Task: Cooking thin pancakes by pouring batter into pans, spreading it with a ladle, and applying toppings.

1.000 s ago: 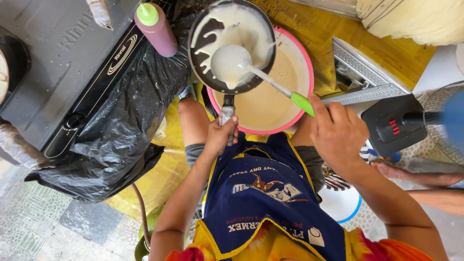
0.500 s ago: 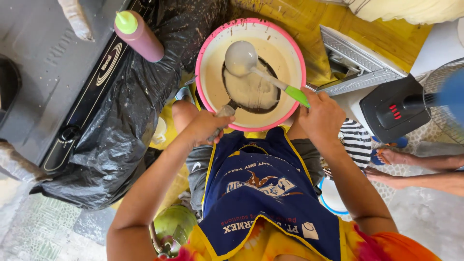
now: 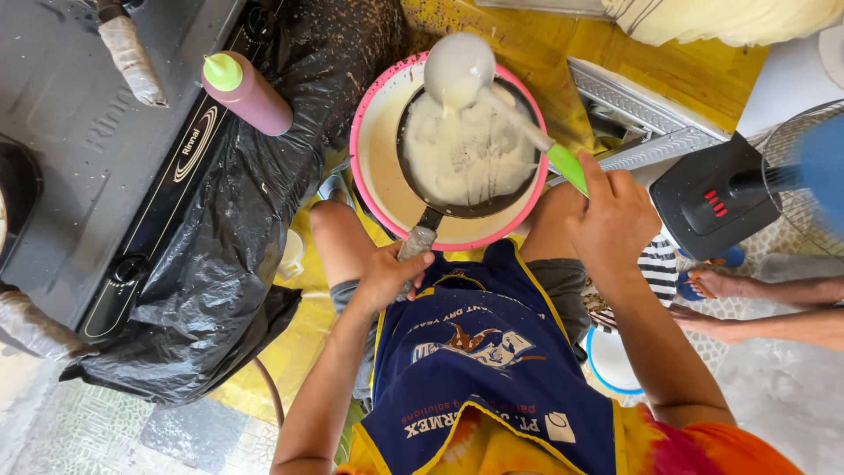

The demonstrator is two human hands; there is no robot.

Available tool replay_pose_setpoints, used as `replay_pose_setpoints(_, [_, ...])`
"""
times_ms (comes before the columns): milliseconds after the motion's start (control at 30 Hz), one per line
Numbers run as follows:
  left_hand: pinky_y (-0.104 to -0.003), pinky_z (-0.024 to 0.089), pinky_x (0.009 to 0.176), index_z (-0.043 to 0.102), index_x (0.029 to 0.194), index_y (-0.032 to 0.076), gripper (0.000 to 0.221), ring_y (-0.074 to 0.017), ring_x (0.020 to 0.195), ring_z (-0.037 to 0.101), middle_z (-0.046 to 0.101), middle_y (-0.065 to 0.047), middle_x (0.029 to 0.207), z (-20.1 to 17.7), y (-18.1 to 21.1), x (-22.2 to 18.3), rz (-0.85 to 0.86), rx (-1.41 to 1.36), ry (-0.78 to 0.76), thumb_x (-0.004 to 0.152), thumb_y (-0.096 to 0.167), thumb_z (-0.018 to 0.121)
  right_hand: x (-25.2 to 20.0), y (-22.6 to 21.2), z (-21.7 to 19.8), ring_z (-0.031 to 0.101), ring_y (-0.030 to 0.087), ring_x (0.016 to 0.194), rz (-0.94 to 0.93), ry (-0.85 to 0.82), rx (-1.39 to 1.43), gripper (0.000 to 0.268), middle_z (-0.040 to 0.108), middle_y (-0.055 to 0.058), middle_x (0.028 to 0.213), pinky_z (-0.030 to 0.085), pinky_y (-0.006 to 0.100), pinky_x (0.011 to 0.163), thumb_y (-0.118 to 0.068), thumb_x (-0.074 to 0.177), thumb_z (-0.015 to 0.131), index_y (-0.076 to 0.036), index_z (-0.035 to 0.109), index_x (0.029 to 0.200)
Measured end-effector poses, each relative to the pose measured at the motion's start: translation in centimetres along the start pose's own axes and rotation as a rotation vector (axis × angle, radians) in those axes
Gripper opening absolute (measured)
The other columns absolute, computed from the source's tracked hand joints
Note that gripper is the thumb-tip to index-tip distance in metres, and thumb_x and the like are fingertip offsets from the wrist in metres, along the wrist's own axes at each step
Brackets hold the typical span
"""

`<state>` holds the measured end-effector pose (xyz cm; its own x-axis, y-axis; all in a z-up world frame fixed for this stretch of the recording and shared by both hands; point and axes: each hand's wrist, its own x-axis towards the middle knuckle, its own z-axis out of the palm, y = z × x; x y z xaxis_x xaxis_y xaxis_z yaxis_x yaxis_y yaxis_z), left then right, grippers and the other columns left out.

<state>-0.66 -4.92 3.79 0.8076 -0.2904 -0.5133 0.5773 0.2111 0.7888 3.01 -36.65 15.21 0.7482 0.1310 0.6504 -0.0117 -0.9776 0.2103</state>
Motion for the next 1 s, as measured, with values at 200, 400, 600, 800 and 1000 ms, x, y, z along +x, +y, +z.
replay_pose_setpoints(200, [-0.028,0.045,0.027,0.063,0.083,-0.003,0.027,-0.0215,0.03,0.059,0.058,-0.016,0.049,0.8,0.8,-1.0,0.021,-0.063,-0.001,0.089,0.016,0.082,0.3,0.0,-1.7,0.065,0.016,0.075,-0.022,-0.041,0.033,0.043,0.061,-0.007,0.086,0.052,0.024,0.067,-0.019,0.081,0.08,-0.033,0.081,0.121])
replay_pose_setpoints(400, [-0.027,0.044,0.028,0.062,0.086,-0.003,0.027,-0.0207,0.031,0.058,0.057,-0.015,0.05,-0.2,-0.1,-0.9,0.025,-0.101,0.006,0.091,0.016,0.08,0.1,0.7,-0.3,0.067,0.02,0.078,0.007,-0.02,0.026,0.04,0.063,-0.003,0.088,0.053,0.026,0.07,-0.023,0.085,0.084,-0.028,0.08,0.124])
replay_pose_setpoints(600, [-0.028,0.045,0.028,0.066,0.09,-0.004,0.037,-0.0209,0.031,0.058,0.058,-0.014,0.05,-2.5,-0.6,-0.1,-0.004,0.003,0.098,0.092,0.031,0.08,-0.1,0.1,1.0,0.069,0.026,0.07,0.182,-0.261,0.319,0.033,0.069,0.004,0.088,0.053,0.036,0.068,-0.024,0.097,0.08,-0.02,0.08,0.129])
replay_pose_setpoints(800, [-0.048,0.056,0.053,0.06,0.075,0.016,0.046,-0.0353,0.053,0.068,0.063,-0.008,0.059,-5.9,2.2,-1.9,0.521,1.495,0.644,0.081,0.059,0.076,-4.3,4.7,6.6,0.073,0.038,0.077,0.225,-0.647,0.084,0.04,0.069,0.01,0.093,0.056,0.051,0.069,-0.032,0.096,0.061,-0.024,0.075,0.132])
replay_pose_setpoints(1000, [-0.03,0.051,0.052,0.054,0.076,0.017,0.049,-0.019,0.053,0.058,0.046,0.001,0.064,-3.4,4.9,-4.3,1.04,1.86,0.794,0.101,0.059,0.049,-10.3,2.5,9.8,0.074,0.036,0.075,0.023,-0.914,0.011,0.034,0.068,0.009,0.084,0.057,0.048,0.064,-0.044,0.093,0.052,-0.028,0.076,0.112])
